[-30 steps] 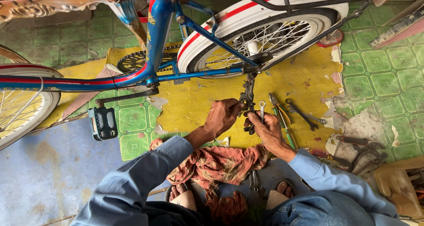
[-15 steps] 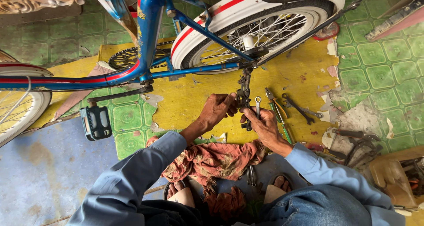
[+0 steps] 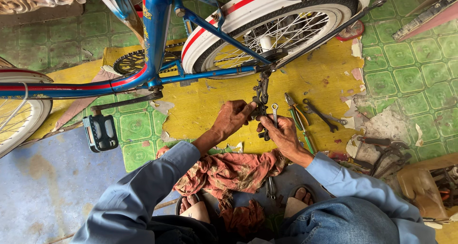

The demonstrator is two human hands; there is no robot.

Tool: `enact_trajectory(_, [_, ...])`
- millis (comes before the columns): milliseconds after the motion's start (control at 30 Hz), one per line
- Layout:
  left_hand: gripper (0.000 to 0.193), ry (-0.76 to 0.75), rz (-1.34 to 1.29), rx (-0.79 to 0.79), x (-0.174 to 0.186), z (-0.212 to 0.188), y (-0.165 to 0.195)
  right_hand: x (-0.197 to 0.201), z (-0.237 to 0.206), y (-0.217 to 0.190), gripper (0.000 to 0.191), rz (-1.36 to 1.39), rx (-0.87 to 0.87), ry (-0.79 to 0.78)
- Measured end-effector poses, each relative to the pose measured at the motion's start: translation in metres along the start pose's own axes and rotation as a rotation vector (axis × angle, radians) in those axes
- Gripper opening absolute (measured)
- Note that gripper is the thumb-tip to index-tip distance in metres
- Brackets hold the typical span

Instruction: The person uses a wrench to loosen and remove a bolt from the bicycle frame near the rear wheel. They then wipe the area with a cloth, retrieve a container of small metal parts, and sort through them on the floor.

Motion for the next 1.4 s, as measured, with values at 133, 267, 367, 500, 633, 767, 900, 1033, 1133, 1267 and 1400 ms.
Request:
enact_trajectory(133, [0.037,-0.024,0.000,-0.139,-0.004,0.002,0.003,-0.002,-0.001,-0.001,0.038,-0.055,0.018,0.003])
enact_trajectory(267, [0.024,0.114,0.176,-0.420,-0.002,-0.006,0.021,-0.004,-0.003,0.000,0.040,0.003,0.043,-0.039])
enact_trajectory(367, [0.033,0.062,0.208,-0.206,0.001,-0.003,0.015,-0.002,-0.002,0.003,0.039,-0.032,-0.029,-0.025])
enact_trajectory(500, [0.041,-0.063,-0.008,0.043,0.004,-0.004,0.003,-0.001,0.000,0.001,0.039,-0.048,0.005,-0.009])
enact_trajectory(633, [0.034,-0.032,-0.037,-0.102,0.003,-0.004,0.011,0.000,0.001,0.007,0.037,-0.029,-0.006,-0.013])
enact_trajectory(767, [0.030,0.027,0.126,-0.306,0.005,-0.006,0.024,0.000,0.001,0.011,0.043,-0.057,0.010,-0.062])
enact_trajectory(900, [0.042,0.099,0.140,-0.367,0.008,-0.009,0.032,0.001,0.005,0.013,0.038,0.122,-0.044,-0.072])
enact_trajectory(1033, [0.030,-0.055,-0.034,-0.070,0.000,-0.007,0.014,0.001,0.004,0.015,0.038,0.085,-0.069,-0.076])
enact_trajectory(1133, [0.025,-0.079,0.139,-0.095,-0.004,-0.005,0.012,0.001,0.003,0.016,0.040,0.097,-0.077,-0.099])
enact_trajectory(1267, [0.024,0.030,0.295,-0.374,-0.004,-0.007,0.027,-0.001,0.007,0.016,0.028,0.251,-0.120,-0.122])
enact_trajectory(1400, [0.034,0.070,0.199,-0.317,0.007,-0.006,0.027,0.004,0.012,0.023,0.023,0.313,-0.295,-0.111])
Point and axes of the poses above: each hand's wrist, its own z-axis towards the middle knuckle, its own x-axis out of the back of the hand, y = z × x, the point moved 6 cm from there along z, towards the middle knuckle, and after that the axes turned 7 degrees about -x, right-handed, at the moved point
